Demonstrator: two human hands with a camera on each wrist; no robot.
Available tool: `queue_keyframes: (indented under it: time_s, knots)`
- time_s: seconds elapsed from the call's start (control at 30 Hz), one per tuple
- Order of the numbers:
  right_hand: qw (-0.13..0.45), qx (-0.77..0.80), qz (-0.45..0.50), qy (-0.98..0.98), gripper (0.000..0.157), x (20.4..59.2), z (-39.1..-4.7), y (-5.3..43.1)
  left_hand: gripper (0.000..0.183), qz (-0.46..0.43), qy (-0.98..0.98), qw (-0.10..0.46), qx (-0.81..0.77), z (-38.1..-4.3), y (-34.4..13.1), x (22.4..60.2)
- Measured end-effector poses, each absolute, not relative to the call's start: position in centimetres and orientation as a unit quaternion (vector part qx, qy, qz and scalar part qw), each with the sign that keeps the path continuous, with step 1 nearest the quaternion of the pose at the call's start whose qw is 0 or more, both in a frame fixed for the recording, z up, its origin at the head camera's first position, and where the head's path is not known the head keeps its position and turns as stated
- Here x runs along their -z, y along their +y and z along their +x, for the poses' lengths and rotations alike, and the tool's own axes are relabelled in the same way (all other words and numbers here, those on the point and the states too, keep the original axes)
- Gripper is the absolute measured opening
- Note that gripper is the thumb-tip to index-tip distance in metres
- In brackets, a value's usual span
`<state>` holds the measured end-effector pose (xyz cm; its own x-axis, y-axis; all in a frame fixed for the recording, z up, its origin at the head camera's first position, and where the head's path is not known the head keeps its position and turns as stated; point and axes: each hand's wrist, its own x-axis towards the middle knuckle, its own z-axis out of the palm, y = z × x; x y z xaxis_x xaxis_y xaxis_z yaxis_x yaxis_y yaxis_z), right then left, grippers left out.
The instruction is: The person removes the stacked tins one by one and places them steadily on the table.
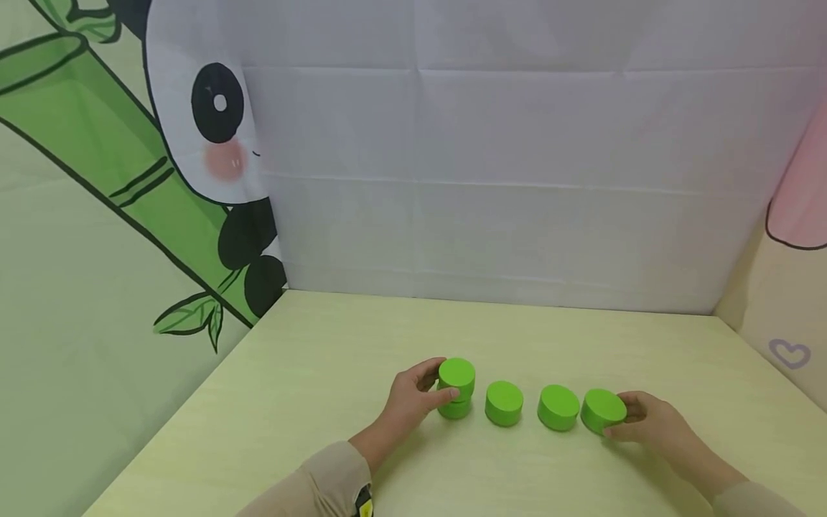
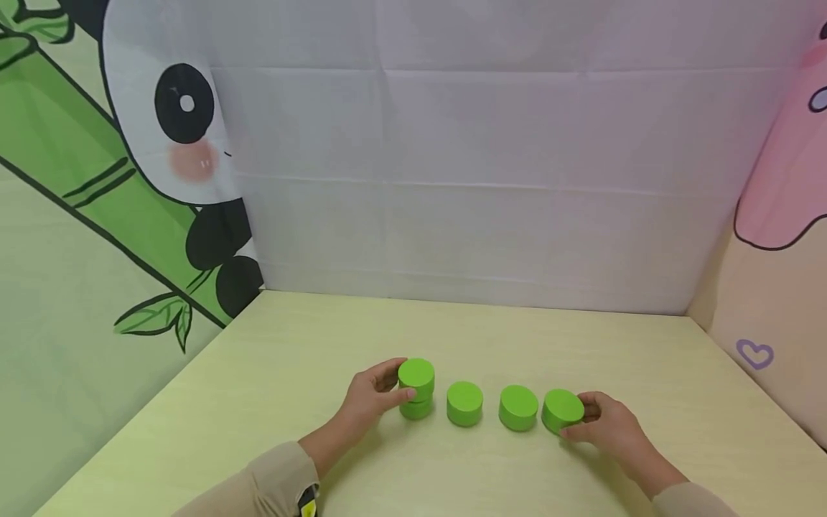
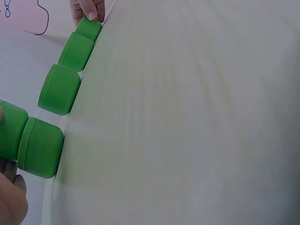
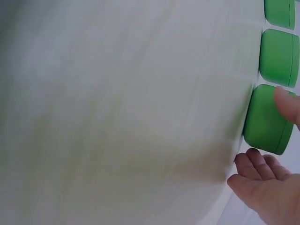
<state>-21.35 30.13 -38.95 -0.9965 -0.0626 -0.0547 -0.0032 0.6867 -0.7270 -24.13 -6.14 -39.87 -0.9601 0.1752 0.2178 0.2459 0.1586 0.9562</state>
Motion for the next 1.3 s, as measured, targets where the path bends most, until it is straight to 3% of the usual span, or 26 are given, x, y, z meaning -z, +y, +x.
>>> queue_keyframes:
  time_s: [0.27,0.6,0.9,1.3]
  knots:
    - [0.067,0.395,-0.034,0.916,0.087,37.0,-21.9,29.5,0.060,-0.139,-0.764,0.010,0.630,-24.2,-6.5,39.6]
    - [0.055,0.464,-0.097,0.879,0.083,31.8,-23.4,23.1,0.064,-0.136,-0.786,-0.022,0.603,-24.2,-7.0,39.4]
    - [0.063,0.536,-0.115,0.834,0.073,34.1,-23.9,17.1,0.065,-0.119,-0.809,-0.022,0.576,-24.0,-7.2,40.1]
    - [0.039,0.581,-0.119,0.804,0.062,36.9,-24.2,13.0,0.060,-0.133,-0.793,-0.028,0.594,-23.6,-7.4,40.7]
